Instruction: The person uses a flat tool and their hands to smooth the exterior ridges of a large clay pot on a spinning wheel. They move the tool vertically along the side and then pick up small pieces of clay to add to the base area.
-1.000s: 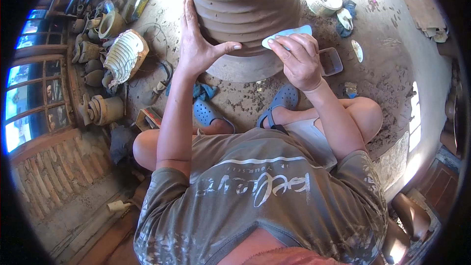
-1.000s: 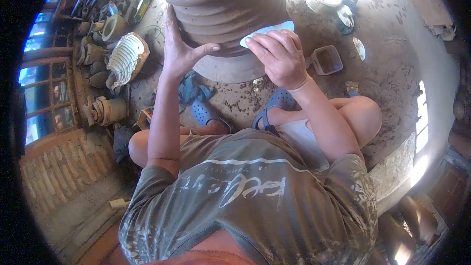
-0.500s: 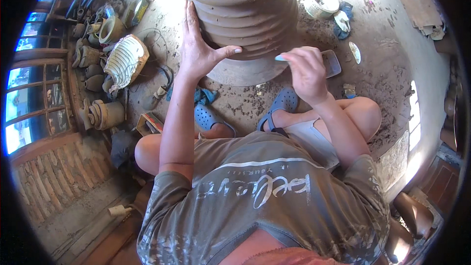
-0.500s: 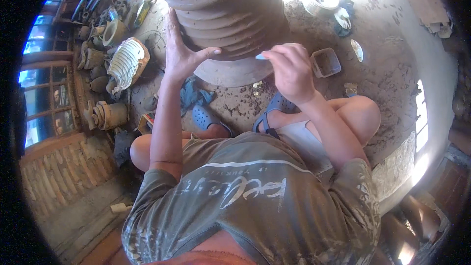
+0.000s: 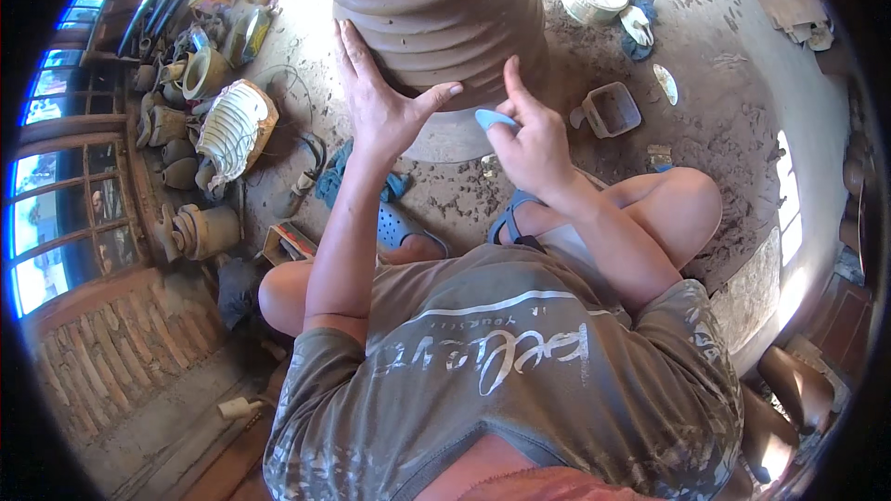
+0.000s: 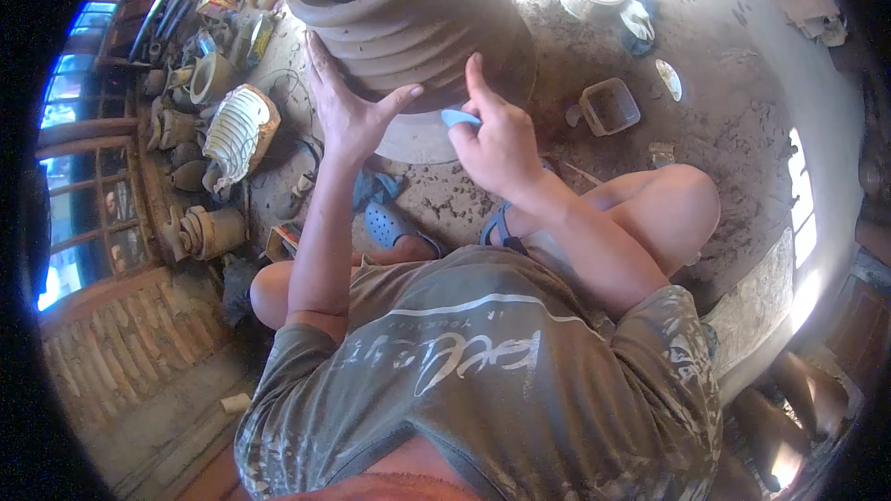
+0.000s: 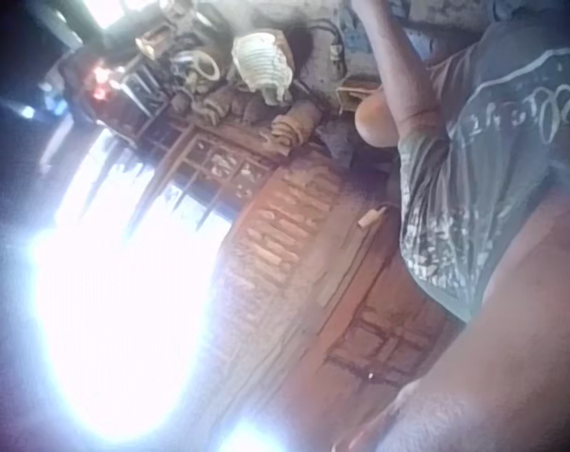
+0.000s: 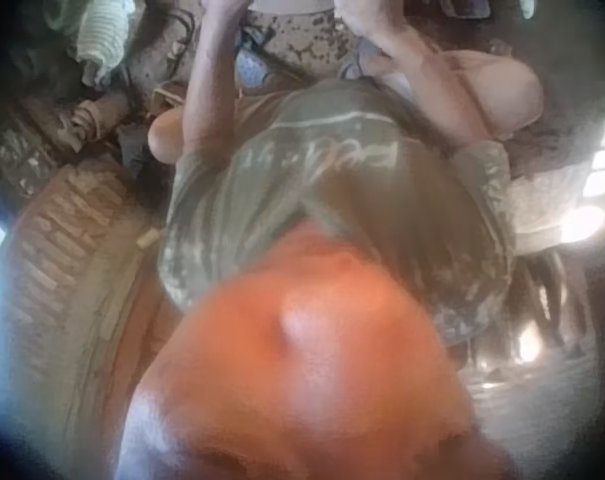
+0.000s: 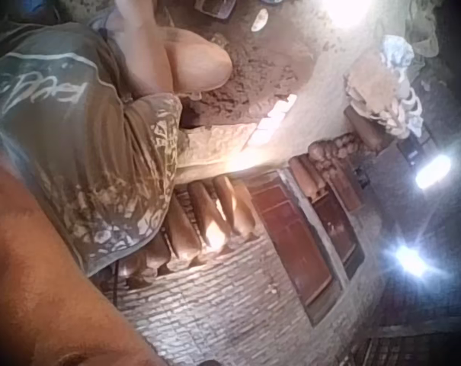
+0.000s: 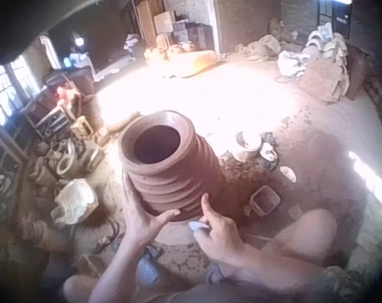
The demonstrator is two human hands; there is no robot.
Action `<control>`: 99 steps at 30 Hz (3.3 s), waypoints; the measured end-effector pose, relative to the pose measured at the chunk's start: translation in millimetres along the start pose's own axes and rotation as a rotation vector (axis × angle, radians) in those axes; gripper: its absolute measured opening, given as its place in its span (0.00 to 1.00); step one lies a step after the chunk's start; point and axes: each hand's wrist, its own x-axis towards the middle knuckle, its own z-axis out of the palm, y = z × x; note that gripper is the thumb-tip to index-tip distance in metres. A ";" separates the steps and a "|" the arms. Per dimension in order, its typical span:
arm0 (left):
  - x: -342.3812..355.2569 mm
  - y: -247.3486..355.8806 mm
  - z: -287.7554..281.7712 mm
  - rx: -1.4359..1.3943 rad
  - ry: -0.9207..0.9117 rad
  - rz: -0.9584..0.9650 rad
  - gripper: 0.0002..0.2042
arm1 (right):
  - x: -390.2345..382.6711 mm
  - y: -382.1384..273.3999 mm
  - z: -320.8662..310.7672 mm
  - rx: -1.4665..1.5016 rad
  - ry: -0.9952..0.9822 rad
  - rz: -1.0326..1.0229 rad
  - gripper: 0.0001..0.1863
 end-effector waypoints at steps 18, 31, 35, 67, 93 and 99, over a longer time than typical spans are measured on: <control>6.3 -10.3 -10.9 -0.109 -0.048 -0.022 0.73 | -12.0 -12.2 -29.6 0.465 -0.299 0.212 0.28; 4.2 -7.1 -11.9 -0.107 -0.047 -0.052 0.74 | -1.8 7.3 -12.7 0.147 -0.103 0.184 0.42; 2.1 -10.3 -11.8 -0.104 -0.061 -0.045 0.74 | -38.3 -14.0 17.7 0.032 -0.274 -0.128 0.33; -41.0 33.9 -8.0 0.044 0.082 -0.039 0.53 | -22.6 87.2 -54.3 0.944 0.001 0.951 0.17; 34.3 -70.3 -37.2 -0.323 -0.035 0.016 0.67 | 90.8 -1.6 -78.9 0.559 0.047 0.248 0.20; 15.1 -34.1 -38.4 -0.207 -0.002 -0.143 0.68 | 138.9 -35.4 -63.4 0.357 -0.144 0.214 0.29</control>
